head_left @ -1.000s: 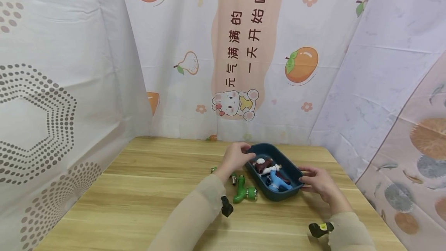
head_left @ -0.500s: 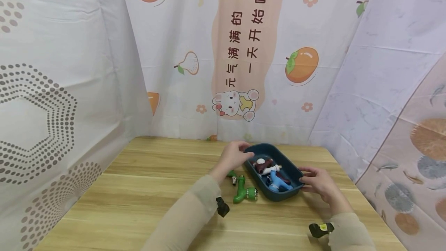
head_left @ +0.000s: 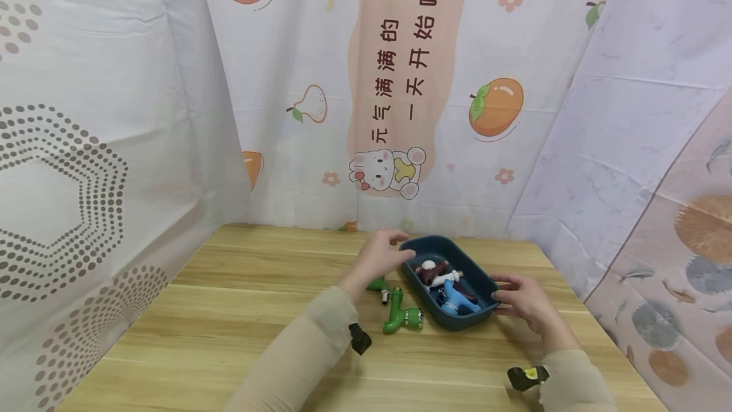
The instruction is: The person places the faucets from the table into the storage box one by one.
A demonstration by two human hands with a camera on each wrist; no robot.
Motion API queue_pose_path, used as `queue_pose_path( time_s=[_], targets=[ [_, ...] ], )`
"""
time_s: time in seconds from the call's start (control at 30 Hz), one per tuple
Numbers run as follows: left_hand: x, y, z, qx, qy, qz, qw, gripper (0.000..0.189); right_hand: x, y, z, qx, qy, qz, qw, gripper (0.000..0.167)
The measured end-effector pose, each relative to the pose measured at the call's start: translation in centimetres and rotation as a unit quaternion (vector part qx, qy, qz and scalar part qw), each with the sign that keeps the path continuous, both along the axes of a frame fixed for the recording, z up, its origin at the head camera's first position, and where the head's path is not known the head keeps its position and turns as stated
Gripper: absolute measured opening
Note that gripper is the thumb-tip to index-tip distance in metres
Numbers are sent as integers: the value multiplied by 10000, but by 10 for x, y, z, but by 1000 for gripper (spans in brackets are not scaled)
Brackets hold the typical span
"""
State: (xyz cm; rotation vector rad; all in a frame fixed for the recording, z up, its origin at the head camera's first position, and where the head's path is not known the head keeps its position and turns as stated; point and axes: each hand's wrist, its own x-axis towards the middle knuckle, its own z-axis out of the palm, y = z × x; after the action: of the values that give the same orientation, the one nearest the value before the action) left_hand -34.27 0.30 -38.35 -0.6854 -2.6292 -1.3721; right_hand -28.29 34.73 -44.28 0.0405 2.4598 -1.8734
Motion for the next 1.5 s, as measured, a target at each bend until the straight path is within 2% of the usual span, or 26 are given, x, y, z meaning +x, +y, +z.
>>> queue_pose_path(
  time_s=[0.43, 1.2, 1.5],
  targets=[
    [0, -13, 3, -263, -112, 4, 9996, 40, 1, 1, -1, 21, -1, 41, 10000, 54],
    [-16, -55, -10, -348, -40, 164, 9993, 49, 0, 0, 0, 21, 32, 17, 10000, 53],
    [-20, -66, -17, -327, -149, 195, 9992, 51, 1, -1, -1, 50, 19, 62, 10000, 54]
  ],
)
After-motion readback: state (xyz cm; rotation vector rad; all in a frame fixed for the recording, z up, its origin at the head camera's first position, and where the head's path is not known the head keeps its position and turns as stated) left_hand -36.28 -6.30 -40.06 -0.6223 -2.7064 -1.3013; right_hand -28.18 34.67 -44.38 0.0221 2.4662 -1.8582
